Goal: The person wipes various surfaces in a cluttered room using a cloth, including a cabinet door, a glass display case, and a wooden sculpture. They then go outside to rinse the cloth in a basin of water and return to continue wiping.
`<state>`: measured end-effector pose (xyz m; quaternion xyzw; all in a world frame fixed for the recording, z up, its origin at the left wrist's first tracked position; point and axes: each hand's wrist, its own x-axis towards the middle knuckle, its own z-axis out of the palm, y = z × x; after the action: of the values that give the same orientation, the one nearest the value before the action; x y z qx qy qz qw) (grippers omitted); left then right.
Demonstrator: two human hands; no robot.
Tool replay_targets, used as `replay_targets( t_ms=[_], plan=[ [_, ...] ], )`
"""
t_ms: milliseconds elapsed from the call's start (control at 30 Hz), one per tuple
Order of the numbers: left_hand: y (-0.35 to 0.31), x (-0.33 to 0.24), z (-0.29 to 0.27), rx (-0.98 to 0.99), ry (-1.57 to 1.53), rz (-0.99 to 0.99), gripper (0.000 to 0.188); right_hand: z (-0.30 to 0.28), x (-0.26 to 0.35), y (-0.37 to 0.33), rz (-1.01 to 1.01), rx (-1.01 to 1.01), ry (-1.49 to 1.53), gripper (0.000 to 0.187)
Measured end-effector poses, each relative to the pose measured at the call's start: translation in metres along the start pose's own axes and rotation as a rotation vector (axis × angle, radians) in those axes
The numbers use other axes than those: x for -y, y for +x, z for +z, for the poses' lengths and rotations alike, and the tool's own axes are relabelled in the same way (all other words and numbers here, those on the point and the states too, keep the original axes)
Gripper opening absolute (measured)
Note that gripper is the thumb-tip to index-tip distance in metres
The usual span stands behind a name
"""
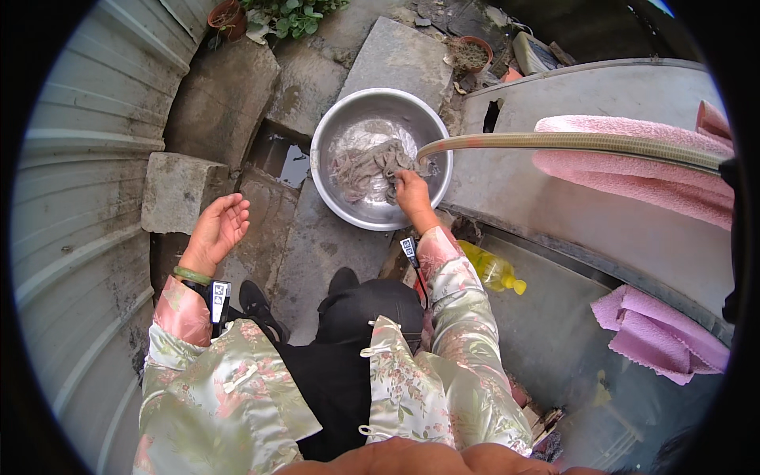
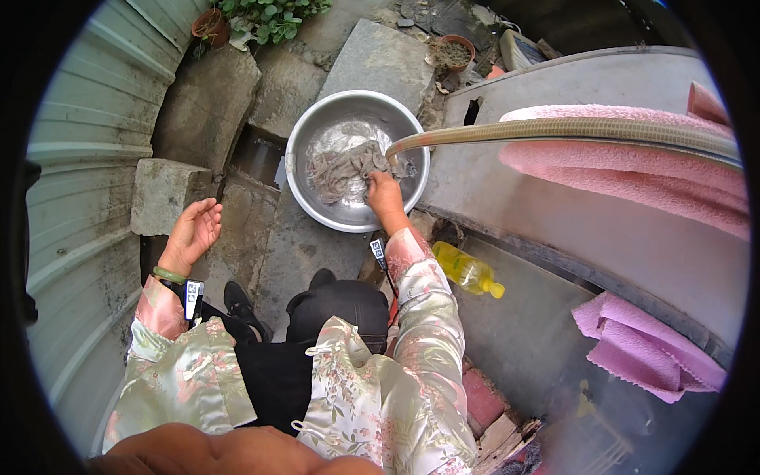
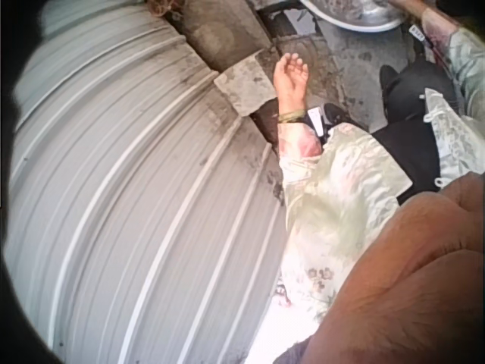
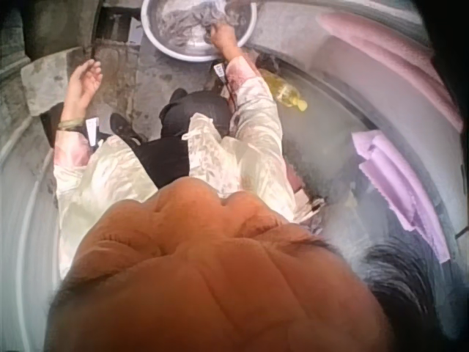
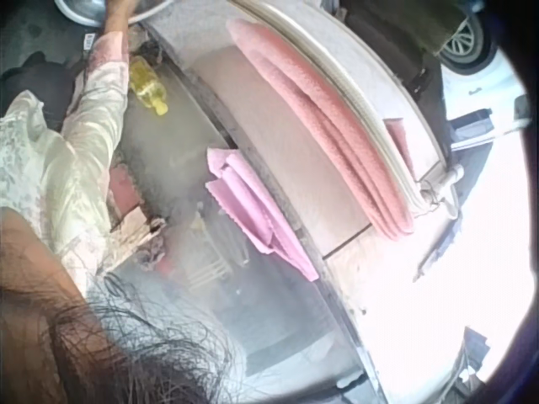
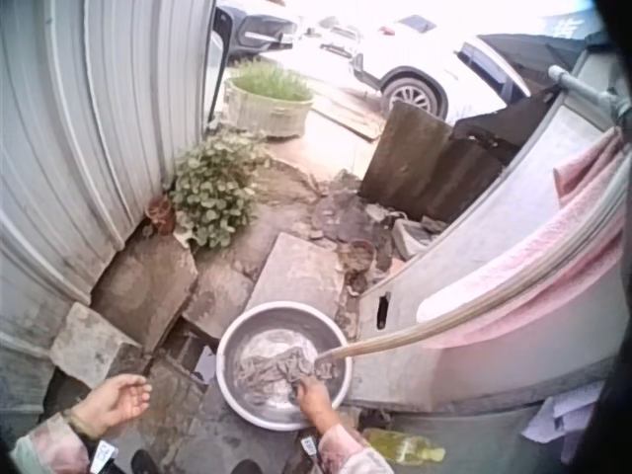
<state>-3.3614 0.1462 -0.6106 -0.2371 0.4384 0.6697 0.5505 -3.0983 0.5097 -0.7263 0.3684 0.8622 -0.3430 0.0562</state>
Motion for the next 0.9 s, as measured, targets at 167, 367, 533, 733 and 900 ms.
replay_targets(
  t_ms=[167,367,533,733,900],
  plan=[
    [-0.022,-0.004,-0.02,-0.121,-0.033,0.055,0.018,0.057,0.025,0.045,-0.127,-0.183,-0.156,0.033],
    [-0.03,-0.005,-0.018,-0.119,-0.04,0.091,0.019,0.054,0.024,0.019,-0.004,0.216,-0.512,0.024],
    [-0.01,-0.004,0.002,-0.033,-0.001,0.045,0.02,-0.009,-0.004,-0.003,0.317,-0.262,0.092,0.048],
    [0.011,0.005,0.025,0.066,0.05,-0.003,0.018,-0.09,-0.007,-0.006,0.127,-0.174,1.545,0.019],
    [0.006,0.004,0.018,0.043,0.053,0.003,0.017,-0.047,-0.031,0.01,0.397,-0.289,0.309,0.047]
  ],
)
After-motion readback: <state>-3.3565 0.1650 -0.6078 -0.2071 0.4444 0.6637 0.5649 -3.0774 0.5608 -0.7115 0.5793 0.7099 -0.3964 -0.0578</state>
